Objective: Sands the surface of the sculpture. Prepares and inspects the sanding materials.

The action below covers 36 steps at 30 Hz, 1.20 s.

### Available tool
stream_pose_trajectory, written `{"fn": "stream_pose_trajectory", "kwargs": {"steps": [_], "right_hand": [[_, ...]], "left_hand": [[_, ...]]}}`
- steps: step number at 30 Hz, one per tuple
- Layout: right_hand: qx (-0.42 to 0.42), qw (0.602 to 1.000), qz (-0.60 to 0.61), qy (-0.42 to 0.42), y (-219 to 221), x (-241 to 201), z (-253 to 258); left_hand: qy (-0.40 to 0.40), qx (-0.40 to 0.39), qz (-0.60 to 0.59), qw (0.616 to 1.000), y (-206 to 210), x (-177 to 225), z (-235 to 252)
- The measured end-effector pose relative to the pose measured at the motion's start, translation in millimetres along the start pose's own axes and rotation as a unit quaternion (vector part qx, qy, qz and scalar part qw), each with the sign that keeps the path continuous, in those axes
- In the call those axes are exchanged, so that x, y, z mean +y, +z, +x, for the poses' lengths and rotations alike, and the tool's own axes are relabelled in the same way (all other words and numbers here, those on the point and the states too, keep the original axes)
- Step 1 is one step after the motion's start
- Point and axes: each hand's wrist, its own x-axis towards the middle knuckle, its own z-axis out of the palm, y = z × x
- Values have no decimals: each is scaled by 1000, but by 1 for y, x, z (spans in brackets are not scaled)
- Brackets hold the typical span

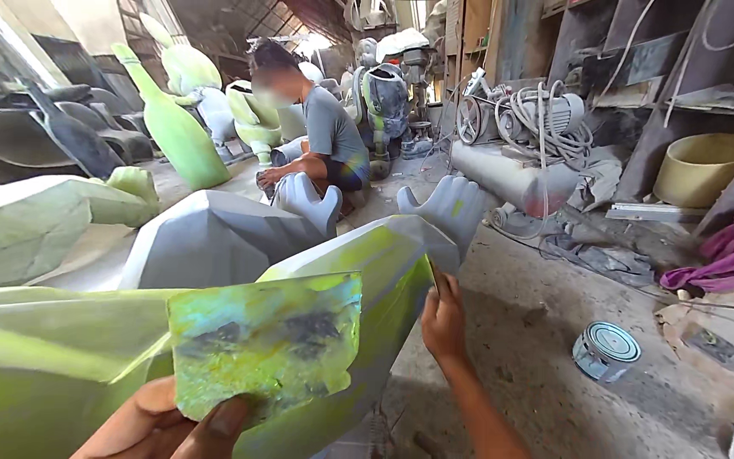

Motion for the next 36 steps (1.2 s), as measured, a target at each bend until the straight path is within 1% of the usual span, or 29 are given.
{"fn": "stream_pose_trajectory", "kwargs": {"steps": [1,3,4,6,7,9,11,13,15,16,19,22,24,26,30,33,36], "right_hand": [[0,998,-56,9,6,-6,3],[-29,987,-157,29,15,-24,-8],[-44,980,-191,29,19,-28,-19],[-71,974,-213,6,20,-25,-47],[-82,977,-196,-14,17,-20,-59],[-82,990,-108,-37,6,-7,-65],[-56,998,1,-24,-9,3,-42],[-16,998,55,-6,-15,6,-7],[-23,998,45,29,-9,-1,18],[-27,998,27,43,-2,-7,21],[-20,998,-21,51,10,-18,8],[-38,997,21,56,0,-12,10],[-30,997,36,56,-2,-9,28],[-18,998,30,49,2,-14,33],[-34,999,2,32,6,-32,9],[-61,998,-7,9,9,-58,-29],[-67,997,-12,-23,19,-94,-75]], "left_hand": [[0,-6,3,1000,0,-1,0],[1,-15,7,1000,0,-4,1],[2,-18,4,1000,-1,-6,1],[1,-17,-5,1000,0,-7,2],[0,-16,-7,1000,1,-7,2],[4,-16,-10,1000,2,-7,4],[8,-17,-13,1000,3,-8,6],[9,-17,-11,1000,5,-7,5],[8,-25,-2,1000,7,-7,3],[9,-30,3,1000,7,-8,2],[9,-34,8,999,5,-11,2],[3,-32,3,999,0,-11,2],[0,-27,-3,1000,-3,-11,3],[-7,-18,-4,1000,-7,-8,-1],[-9,-13,0,1000,-14,-7,-1],[-16,-2,-3,1000,-13,-5,-1],[-10,2,5,1000,-7,1,-2]]}}
